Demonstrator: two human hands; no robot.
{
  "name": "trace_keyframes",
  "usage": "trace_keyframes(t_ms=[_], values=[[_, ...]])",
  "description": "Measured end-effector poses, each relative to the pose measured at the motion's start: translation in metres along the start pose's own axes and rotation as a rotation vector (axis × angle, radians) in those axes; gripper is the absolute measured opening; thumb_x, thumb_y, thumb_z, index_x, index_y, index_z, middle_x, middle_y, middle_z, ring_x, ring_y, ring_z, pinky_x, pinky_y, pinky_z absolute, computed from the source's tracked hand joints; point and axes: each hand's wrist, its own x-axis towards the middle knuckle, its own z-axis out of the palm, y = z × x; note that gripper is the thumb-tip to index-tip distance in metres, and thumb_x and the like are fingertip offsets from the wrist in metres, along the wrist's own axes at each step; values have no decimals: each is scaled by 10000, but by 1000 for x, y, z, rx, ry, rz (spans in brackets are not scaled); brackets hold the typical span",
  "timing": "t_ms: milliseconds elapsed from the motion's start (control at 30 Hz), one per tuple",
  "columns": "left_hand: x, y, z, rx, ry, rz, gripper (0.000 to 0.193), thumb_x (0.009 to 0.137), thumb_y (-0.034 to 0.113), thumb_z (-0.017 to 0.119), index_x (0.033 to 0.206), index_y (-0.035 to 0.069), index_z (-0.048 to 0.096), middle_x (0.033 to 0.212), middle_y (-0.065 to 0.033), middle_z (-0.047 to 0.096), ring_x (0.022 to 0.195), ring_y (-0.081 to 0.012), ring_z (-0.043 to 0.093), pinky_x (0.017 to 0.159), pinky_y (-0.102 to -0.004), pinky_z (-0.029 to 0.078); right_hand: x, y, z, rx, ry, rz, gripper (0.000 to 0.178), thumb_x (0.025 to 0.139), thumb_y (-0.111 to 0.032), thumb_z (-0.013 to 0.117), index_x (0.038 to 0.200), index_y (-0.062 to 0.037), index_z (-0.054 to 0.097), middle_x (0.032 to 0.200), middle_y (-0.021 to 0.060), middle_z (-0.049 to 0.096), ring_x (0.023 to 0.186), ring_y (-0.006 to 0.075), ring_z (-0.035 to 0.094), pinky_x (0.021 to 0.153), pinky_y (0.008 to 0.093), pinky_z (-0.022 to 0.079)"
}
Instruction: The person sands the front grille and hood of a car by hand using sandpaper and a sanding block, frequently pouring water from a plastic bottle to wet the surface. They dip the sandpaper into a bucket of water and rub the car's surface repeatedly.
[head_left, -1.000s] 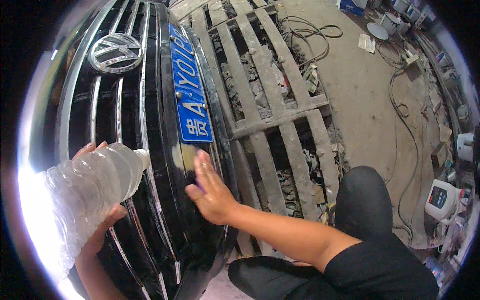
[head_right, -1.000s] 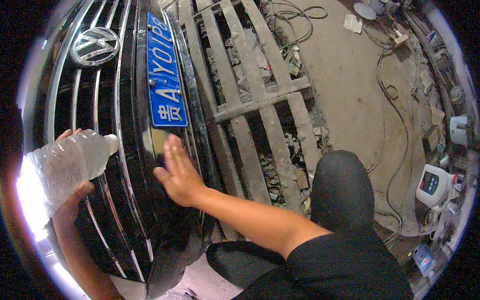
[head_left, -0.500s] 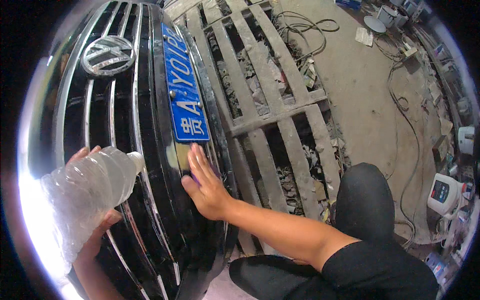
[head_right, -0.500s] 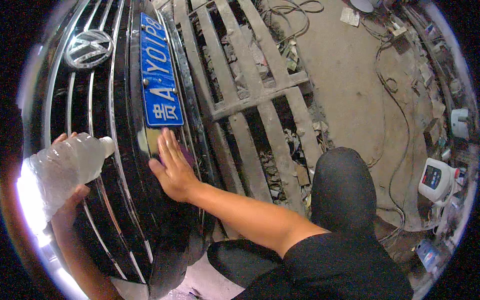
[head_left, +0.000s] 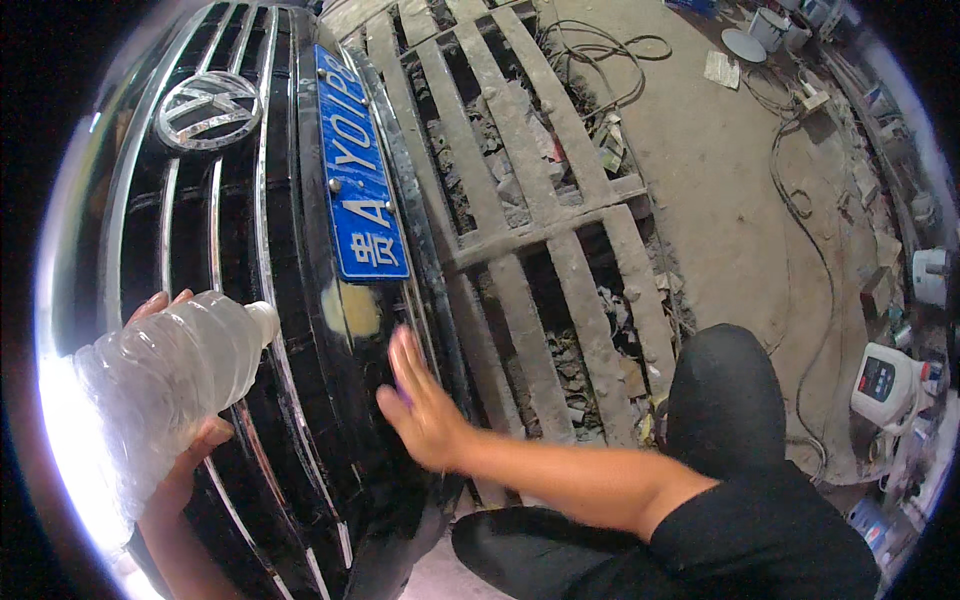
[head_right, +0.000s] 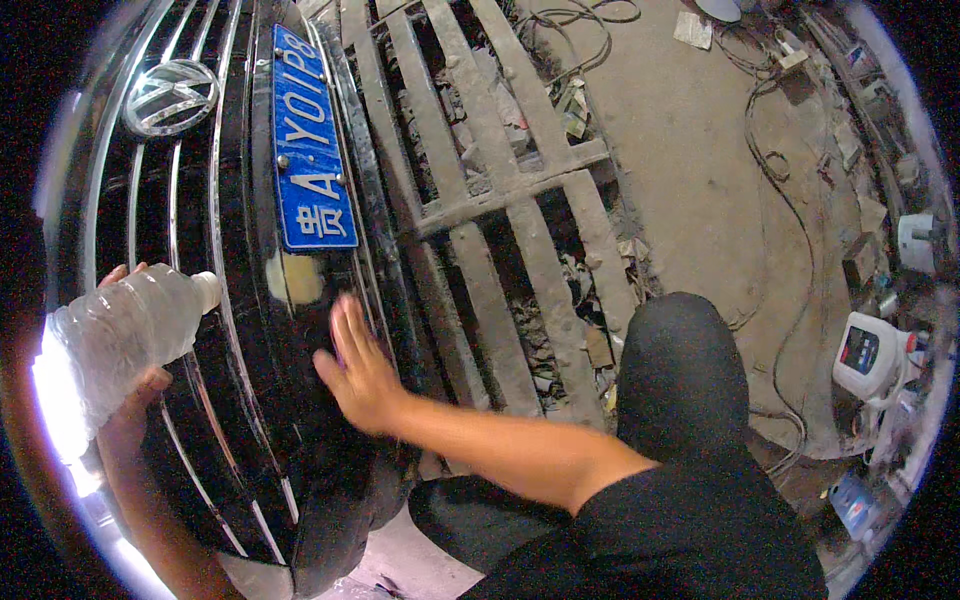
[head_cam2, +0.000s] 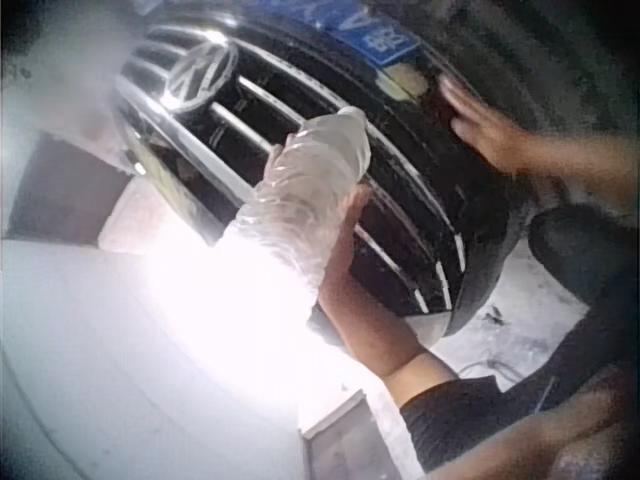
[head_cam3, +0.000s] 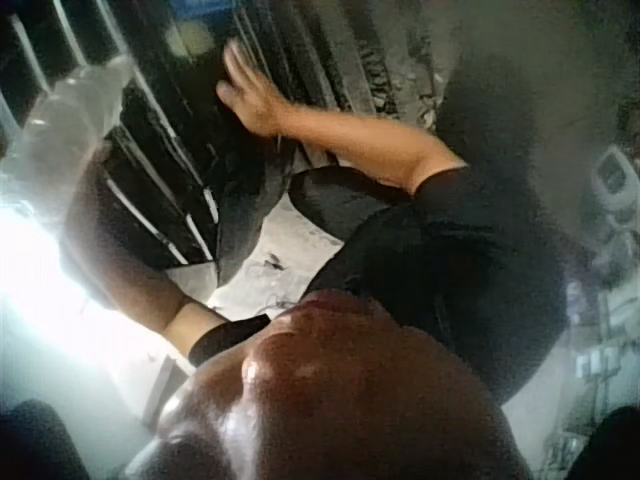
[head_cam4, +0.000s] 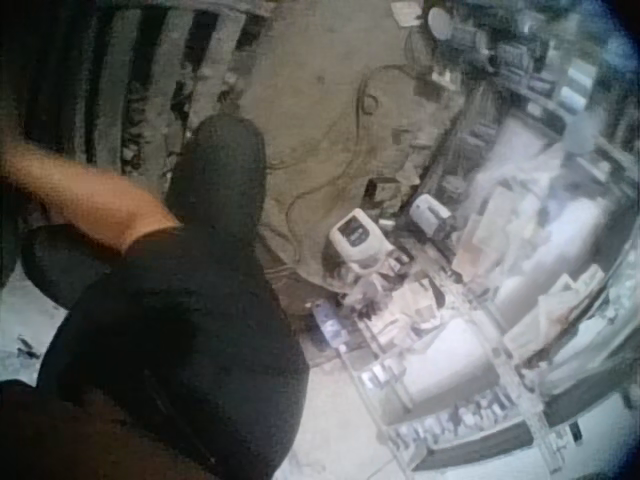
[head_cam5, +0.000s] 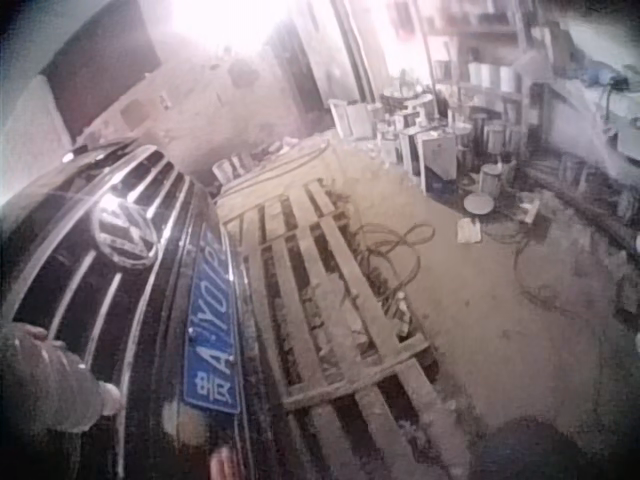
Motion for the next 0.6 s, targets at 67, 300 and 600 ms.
trace_keyframes(t_ms=[67, 300, 600], values=[[-7, -3, -3, 21, 5, -29, 1146, 588, 525, 871, 1457, 25, 316, 1416, -162, 466, 1319, -302, 441, 1105, -453, 359, -25, -7, 8, 50, -45, 121, 705, 1027, -351, 375, 1482, 108, 94, 1563, 304, 61, 1468, 415, 40, 1194, 453, 71], [10, -6, 8, -30, -29, 31, 1124, 590, 506, 873, 1449, 20, 336, 1423, -172, 459, 1321, -304, 439, 1103, -463, 361, 31, -9, -15, -48, 21, -46, 677, 1031, -334, 373, 1490, 88, 110, 1560, 309, 63, 1468, 411, 64, 1192, 460, 78], [1, -1, 3, -24, -15, 18, 1106, 590, 464, 887, 1438, 5, 346, 1413, -176, 471, 1306, -301, 460, 1087, -462, 386, 30, -3, -10, -48, -34, -141, 667, 1032, -354, 368, 1520, 16, 103, 1586, 252, 38, 1480, 376, 19, 1196, 437, 53]])
